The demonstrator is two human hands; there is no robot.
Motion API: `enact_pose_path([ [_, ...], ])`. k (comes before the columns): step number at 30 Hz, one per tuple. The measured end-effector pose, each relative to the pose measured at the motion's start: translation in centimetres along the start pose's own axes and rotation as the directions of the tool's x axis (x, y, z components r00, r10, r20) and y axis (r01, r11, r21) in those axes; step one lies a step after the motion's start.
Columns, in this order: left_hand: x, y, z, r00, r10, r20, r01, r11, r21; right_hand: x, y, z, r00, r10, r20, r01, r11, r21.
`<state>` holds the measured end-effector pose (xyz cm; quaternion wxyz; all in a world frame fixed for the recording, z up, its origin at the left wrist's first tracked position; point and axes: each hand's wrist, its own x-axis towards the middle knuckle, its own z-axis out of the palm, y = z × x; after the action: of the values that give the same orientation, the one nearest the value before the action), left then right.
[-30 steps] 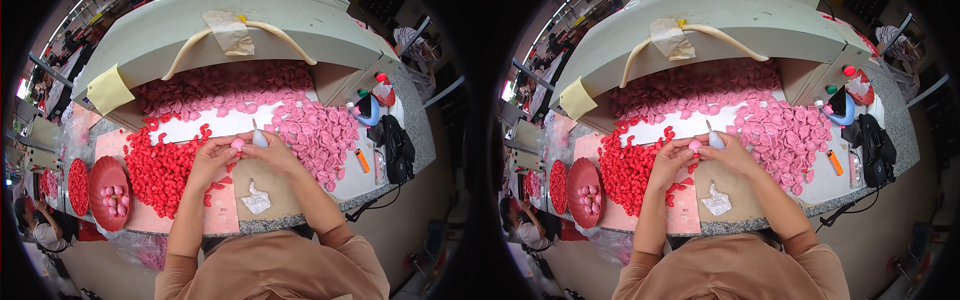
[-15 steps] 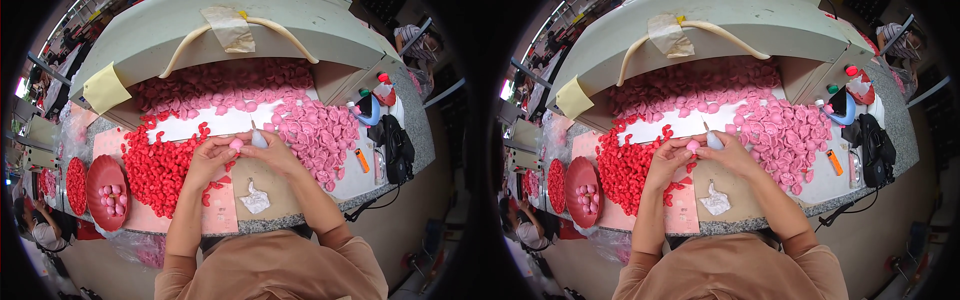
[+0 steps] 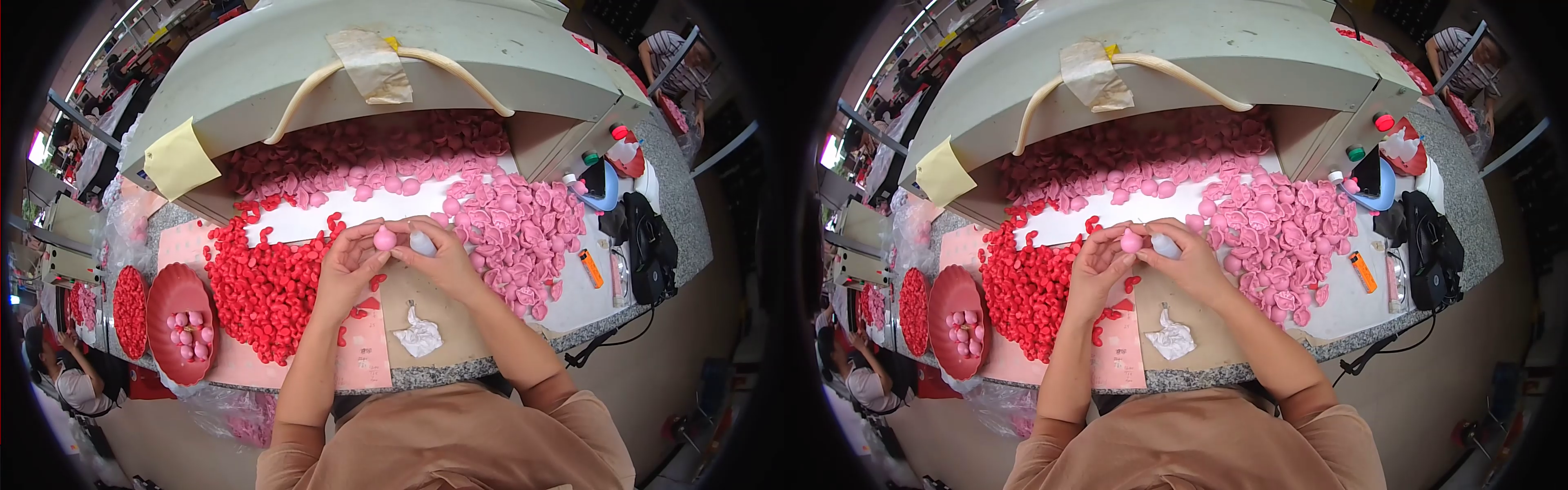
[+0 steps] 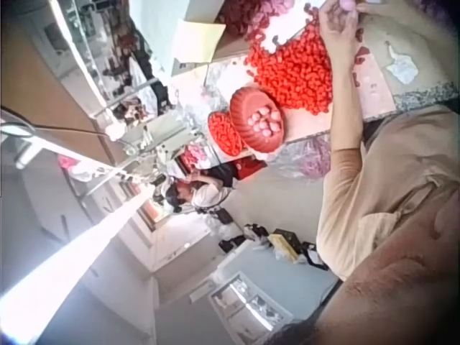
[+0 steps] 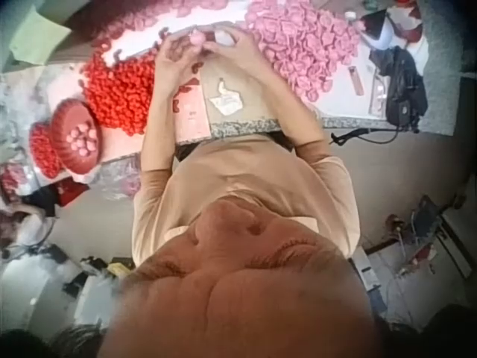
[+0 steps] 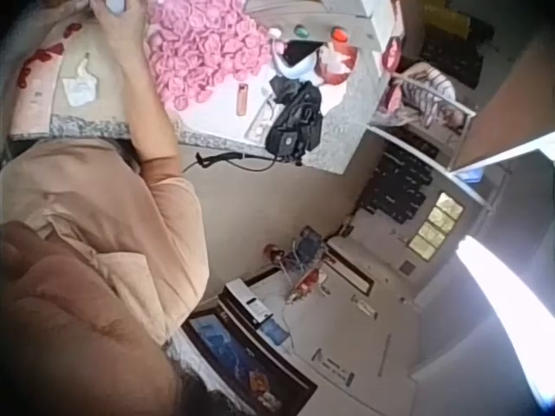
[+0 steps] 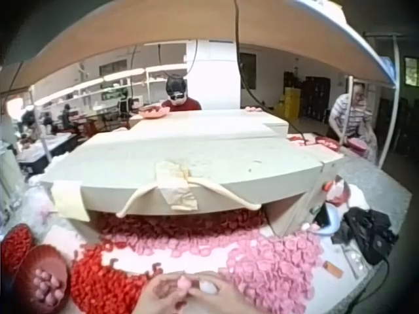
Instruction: Assembling small pink and red plastic components at a factory workbench using a manual applicator tool.
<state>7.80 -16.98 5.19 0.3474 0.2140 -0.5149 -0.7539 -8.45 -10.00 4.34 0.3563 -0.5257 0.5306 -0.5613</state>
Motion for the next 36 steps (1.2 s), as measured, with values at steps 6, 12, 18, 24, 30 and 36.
enact_pose_path([
  [6, 0.2, -0.7, -0.2, 0.995, 0.101, -0.001, -0.101, 0.995, 0.003, -0.1, 0.2, 0.4, 1.000, 0.002, -0.008, -0.002, 1.000, 0.017],
  [12, 0.2, -0.5, 0.1, 0.994, 0.108, -0.020, -0.108, 0.994, 0.012, 0.1, -0.2, 0.5, 0.993, 0.106, 0.044, -0.113, 0.974, 0.199],
  [18, 0.1, -0.9, -0.1, 0.986, 0.167, 0.008, -0.167, 0.984, 0.064, 0.1, -0.5, 0.5, 0.975, 0.208, 0.081, -0.223, 0.909, 0.353],
  [24, 0.1, -0.9, 0.4, 0.980, 0.201, 0.015, -0.201, 0.980, -0.014, -0.1, -0.5, 0.7, 0.986, 0.164, 0.036, -0.166, 0.923, 0.347],
  [30, -0.1, -0.7, 0.6, 0.983, 0.183, 0.028, -0.184, 0.982, 0.033, -0.3, -0.5, 0.8, 0.996, 0.089, 0.008, -0.089, 0.975, 0.204],
  [36, -0.2, 0.2, 0.5, 0.988, 0.063, -0.141, -0.052, 0.995, 0.084, 0.0, -0.6, 0.9, 0.976, 0.211, -0.048, -0.159, 0.848, 0.506],
])
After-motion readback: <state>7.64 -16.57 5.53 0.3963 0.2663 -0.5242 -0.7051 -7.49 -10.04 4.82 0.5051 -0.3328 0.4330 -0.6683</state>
